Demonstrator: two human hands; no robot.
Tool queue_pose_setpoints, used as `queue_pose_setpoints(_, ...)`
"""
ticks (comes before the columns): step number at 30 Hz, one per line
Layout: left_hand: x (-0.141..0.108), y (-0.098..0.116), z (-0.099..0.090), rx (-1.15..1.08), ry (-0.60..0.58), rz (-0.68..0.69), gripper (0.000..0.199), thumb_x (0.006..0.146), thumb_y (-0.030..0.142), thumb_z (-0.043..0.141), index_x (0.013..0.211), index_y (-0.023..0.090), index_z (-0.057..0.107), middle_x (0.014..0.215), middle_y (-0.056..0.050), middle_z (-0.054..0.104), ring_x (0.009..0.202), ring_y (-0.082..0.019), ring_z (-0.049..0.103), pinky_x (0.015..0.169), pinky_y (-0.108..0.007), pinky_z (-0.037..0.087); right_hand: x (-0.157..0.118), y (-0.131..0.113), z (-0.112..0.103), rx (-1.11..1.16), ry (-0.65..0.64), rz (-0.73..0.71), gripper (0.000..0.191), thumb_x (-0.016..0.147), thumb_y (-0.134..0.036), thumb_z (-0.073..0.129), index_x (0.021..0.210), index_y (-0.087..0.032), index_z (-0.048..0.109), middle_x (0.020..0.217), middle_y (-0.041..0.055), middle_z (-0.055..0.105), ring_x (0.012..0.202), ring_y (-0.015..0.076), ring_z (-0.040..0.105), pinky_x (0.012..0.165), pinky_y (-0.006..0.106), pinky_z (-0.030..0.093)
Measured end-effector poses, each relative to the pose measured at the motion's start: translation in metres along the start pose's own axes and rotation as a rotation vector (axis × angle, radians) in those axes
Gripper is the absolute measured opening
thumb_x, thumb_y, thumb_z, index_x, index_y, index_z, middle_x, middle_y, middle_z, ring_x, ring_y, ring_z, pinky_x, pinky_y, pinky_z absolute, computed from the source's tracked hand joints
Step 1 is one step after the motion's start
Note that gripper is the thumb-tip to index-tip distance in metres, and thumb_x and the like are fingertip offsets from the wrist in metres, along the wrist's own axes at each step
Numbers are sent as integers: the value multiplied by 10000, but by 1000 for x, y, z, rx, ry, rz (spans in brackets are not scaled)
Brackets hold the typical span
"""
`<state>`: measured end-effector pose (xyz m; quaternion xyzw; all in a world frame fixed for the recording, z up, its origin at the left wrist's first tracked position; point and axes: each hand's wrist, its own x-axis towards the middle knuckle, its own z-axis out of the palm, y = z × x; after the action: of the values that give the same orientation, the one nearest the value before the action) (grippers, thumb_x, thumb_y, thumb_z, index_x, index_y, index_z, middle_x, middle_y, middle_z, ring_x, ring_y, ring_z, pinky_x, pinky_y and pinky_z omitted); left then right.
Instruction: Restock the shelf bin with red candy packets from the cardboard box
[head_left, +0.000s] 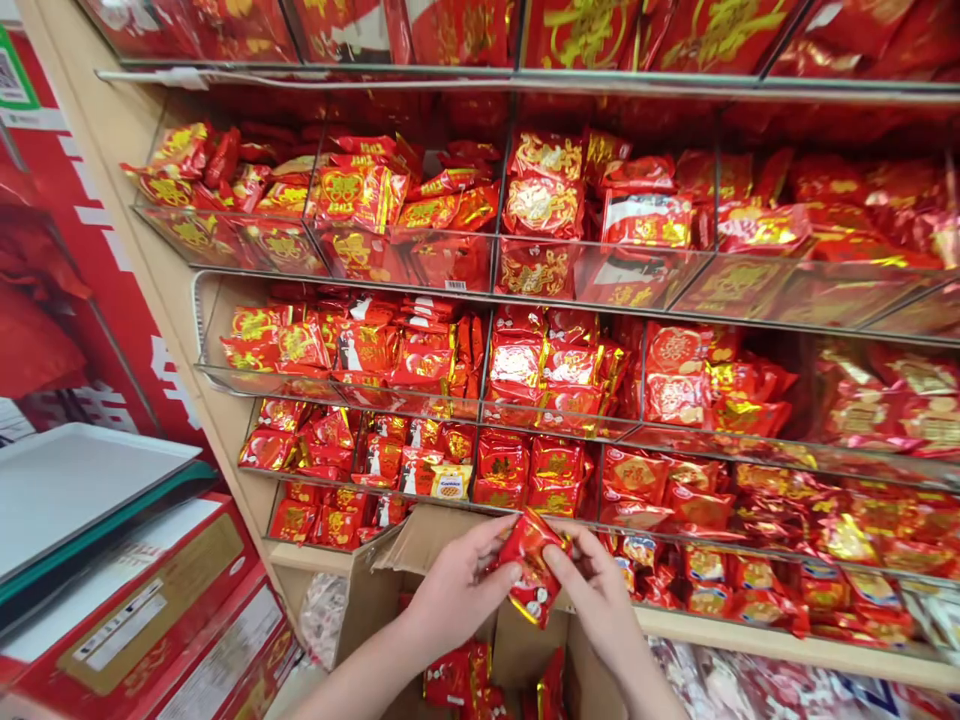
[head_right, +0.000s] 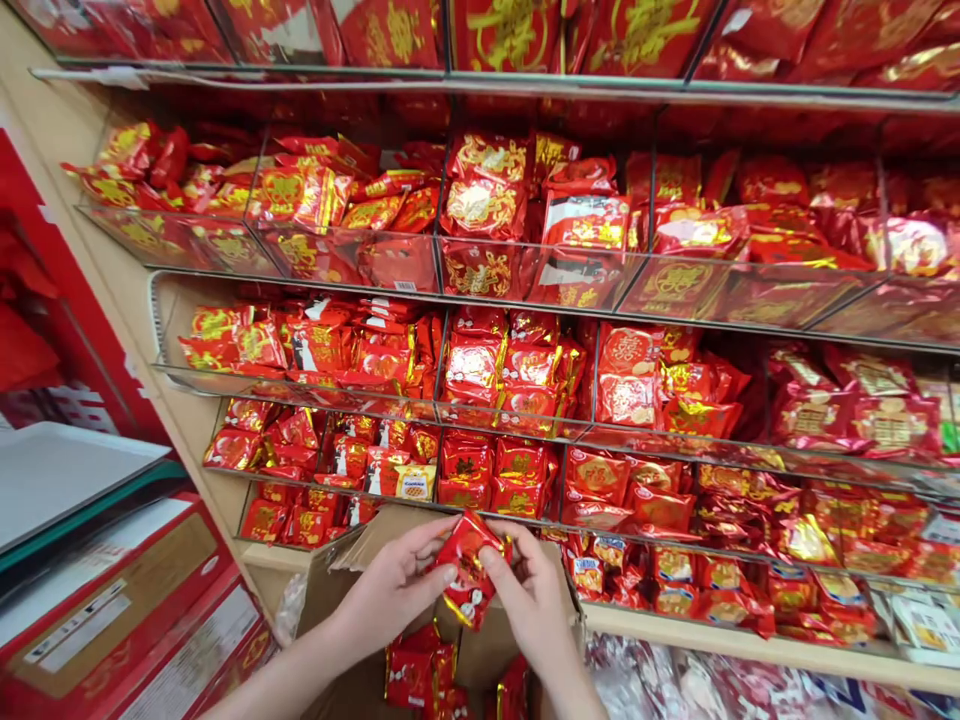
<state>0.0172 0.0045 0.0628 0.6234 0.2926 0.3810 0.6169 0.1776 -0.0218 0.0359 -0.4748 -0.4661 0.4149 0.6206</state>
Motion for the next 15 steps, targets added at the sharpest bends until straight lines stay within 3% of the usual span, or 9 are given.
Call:
queue_pose_setpoints(4, -4, -7, -3, -92, 86, -24, 388, 689, 296, 693, 1021, 176, 534, 835, -17, 674, 715, -114, 598, 689, -234, 463, -11, 15, 9, 360, 81, 172, 262, 679, -398, 684, 676, -194, 519, 580, -47, 555, 510, 86, 462, 513, 199, 379)
queue_pose_setpoints(7, -8, -12, -8, -168, 82, -78, 369, 686, 364, 697, 960, 180, 531, 706, 19, 662, 626, -87, 564, 632, -210, 438, -18, 25, 11, 528, 98, 244, 337, 657, -375, 706, 581, -191, 434, 521, -65, 510, 483, 74, 431, 503, 190, 358)
queue_pose_setpoints(9, -10, -15, -13, -132, 59, -86, 360, 702, 396, 677, 958, 181, 544, 711, 14, 666, 625, -88, 560, 637, -216, 432, -20, 28, 9, 480, 86, 235, 335, 661, -381, 700, 581, -195, 434, 532, -58, 515, 506, 88, 456, 522, 205, 374)
queue_pose_setpoints(12, -14, -19, -20, -31, 40, -72, 352, 707, 425, 662, 945, 178, 583, 799, -13, 670, 690, -113, 572, 669, -238, 436, -23, 29, 5, 331, 0, 148, 299, 657, -378, 703, 838, -224, 521, 664, -27, 598, 613, 127, 545, 604, 248, 423)
queue_pose_setpoints(15, -16, -22, -24, -46, 46, -69, 391, 716, 464, 636, 997, 198, 580, 761, 2, 636, 655, -116, 556, 638, -246, 433, -25, 28, 3, 287, -157, 135, 620, 670, -410, 680, 1180, -267, 356, 798, 17, 657, 659, 161, 596, 635, 297, 452)
